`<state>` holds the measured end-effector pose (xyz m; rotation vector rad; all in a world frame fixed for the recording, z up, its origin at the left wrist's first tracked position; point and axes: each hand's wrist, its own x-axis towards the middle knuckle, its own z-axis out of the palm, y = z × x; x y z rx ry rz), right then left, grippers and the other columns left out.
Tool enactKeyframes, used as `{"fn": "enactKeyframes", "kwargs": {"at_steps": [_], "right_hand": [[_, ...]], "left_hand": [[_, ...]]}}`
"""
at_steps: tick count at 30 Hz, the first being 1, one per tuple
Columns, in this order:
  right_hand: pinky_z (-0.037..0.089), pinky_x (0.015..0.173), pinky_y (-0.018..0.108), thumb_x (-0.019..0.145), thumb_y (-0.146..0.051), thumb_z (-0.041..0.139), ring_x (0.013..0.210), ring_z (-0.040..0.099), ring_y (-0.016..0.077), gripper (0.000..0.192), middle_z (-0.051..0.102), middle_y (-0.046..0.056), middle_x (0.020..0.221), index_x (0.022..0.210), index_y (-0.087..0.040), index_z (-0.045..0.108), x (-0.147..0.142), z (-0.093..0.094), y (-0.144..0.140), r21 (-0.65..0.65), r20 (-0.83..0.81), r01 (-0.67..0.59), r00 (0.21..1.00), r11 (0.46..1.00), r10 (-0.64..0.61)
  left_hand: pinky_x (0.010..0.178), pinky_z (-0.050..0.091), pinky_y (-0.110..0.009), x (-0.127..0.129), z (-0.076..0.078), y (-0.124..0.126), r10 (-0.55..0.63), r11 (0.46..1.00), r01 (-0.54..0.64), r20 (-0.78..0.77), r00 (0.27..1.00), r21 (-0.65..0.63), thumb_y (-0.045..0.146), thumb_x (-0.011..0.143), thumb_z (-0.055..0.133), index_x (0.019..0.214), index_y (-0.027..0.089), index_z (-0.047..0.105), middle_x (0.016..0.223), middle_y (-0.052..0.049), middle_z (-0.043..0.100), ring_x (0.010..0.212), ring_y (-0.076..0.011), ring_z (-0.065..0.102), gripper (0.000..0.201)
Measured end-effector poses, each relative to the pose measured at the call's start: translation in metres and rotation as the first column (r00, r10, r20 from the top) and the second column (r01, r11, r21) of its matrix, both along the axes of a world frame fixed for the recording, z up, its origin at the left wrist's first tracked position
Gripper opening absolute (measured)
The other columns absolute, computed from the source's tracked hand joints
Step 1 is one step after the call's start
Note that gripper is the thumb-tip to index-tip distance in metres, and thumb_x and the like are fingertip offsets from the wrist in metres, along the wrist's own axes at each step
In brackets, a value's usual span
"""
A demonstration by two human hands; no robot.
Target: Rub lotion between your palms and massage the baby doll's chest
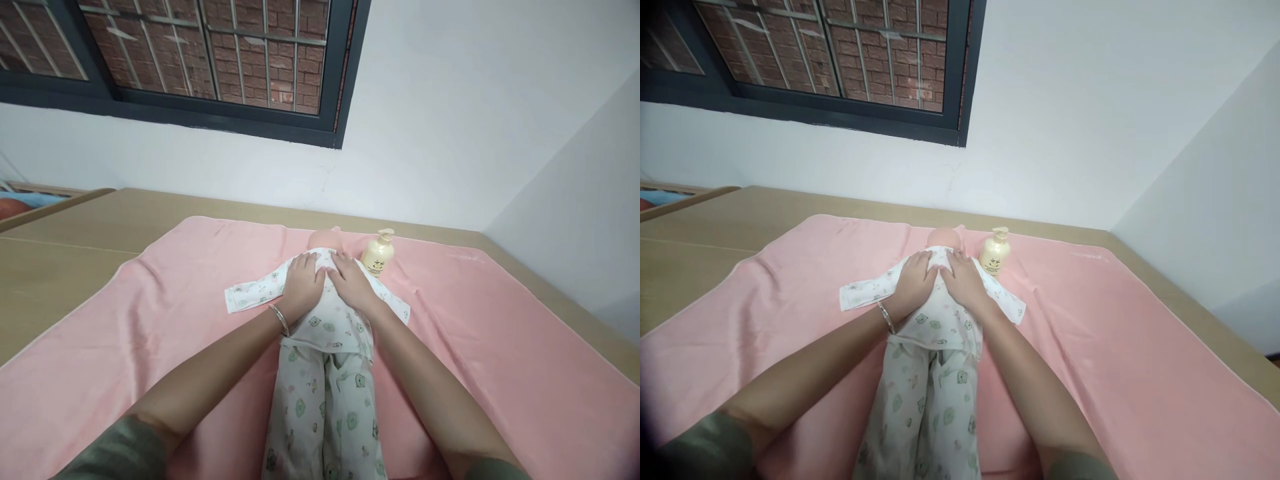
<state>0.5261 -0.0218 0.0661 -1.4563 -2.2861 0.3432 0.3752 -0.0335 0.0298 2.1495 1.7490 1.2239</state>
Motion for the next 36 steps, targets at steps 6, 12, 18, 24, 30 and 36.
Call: {"fn": "enactKeyframes", "kwargs": {"at_steps": [6, 12, 18, 24, 30, 36], "right_hand": [[0.022, 0.124, 0.046, 0.104, -0.028, 0.030, 0.147, 0.033, 0.0320, 0.055, 0.036, 0.024, 0.155, 0.149, 0.001, 0.041, -0.009, 0.004, -0.013, 0.010, 0.128, 0.133, 0.983, 0.991, -0.133], [0.027, 0.122, 0.045, 0.101, -0.023, 0.032, 0.148, 0.031, 0.0333, 0.054, 0.037, 0.024, 0.154, 0.149, 0.000, 0.042, -0.015, 0.017, -0.034, -0.013, 0.207, 0.034, 0.978, 0.999, -0.030], [0.027, 0.123, 0.039, 0.102, -0.031, 0.033, 0.146, 0.036, 0.0270, 0.053, 0.043, 0.018, 0.153, 0.145, -0.003, 0.047, 0.008, 0.011, 0.003, -0.035, 0.050, 0.021, 0.999, 0.999, -0.019], [0.029, 0.120, 0.049, 0.102, -0.023, 0.032, 0.144, 0.037, 0.0348, 0.053, 0.041, 0.023, 0.152, 0.149, 0.000, 0.042, -0.015, 0.011, -0.026, 0.043, 0.237, 0.107, 0.965, 0.993, -0.114], [0.024, 0.123, 0.045, 0.103, -0.022, 0.029, 0.148, 0.032, 0.0323, 0.054, 0.038, 0.023, 0.154, 0.150, 0.001, 0.040, -0.019, 0.013, -0.034, 0.042, 0.264, -0.005, 0.965, 0.999, -0.006], [0.021, 0.124, 0.051, 0.104, -0.034, 0.035, 0.149, 0.028, 0.0349, 0.058, 0.032, 0.019, 0.159, 0.155, -0.005, 0.035, -0.010, 0.000, -0.008, 0.011, 0.152, 0.125, 0.980, 0.992, -0.126]], "left_hand": [[0.115, 0.035, -0.053, -0.003, 0.010, 0.000, 0.055, 0.994, -0.064, -0.097, 0.994, -0.089, 0.033, 0.095, 0.044, 0.129, 0.004, 0.056, 0.135, -0.026, 0.059, 0.132, -0.0374, 0.051, 0.047], [0.106, 0.043, -0.047, -0.012, 0.021, 0.004, -0.056, 0.978, 0.028, -0.132, 0.990, -0.205, 0.033, 0.095, 0.040, 0.119, 0.009, 0.062, 0.122, -0.021, 0.067, 0.119, -0.0327, 0.059, 0.041], [0.111, 0.035, -0.058, 0.012, 0.010, -0.025, 0.005, 1.000, -0.007, -0.251, 0.968, -0.010, 0.025, 0.092, 0.041, 0.132, -0.001, 0.053, 0.136, -0.032, 0.053, 0.136, -0.0419, 0.044, 0.049], [0.105, 0.044, -0.046, -0.004, 0.024, -0.007, -0.049, 0.989, 0.008, -0.273, 0.961, -0.147, 0.026, 0.094, 0.039, 0.118, 0.007, 0.060, 0.119, -0.021, 0.065, 0.116, -0.0319, 0.059, 0.037], [0.109, 0.042, -0.045, -0.007, 0.015, 0.002, 0.044, 0.989, -0.080, -0.275, 0.961, -0.123, 0.031, 0.098, 0.037, 0.126, 0.004, 0.059, 0.126, -0.020, 0.065, 0.122, -0.0321, 0.057, 0.045], [0.112, 0.041, -0.047, -0.002, 0.009, -0.002, 0.071, 0.992, -0.095, -0.268, 0.961, -0.079, 0.032, 0.098, 0.038, 0.134, 0.004, 0.056, 0.131, -0.019, 0.063, 0.126, -0.0326, 0.055, 0.049]]}}
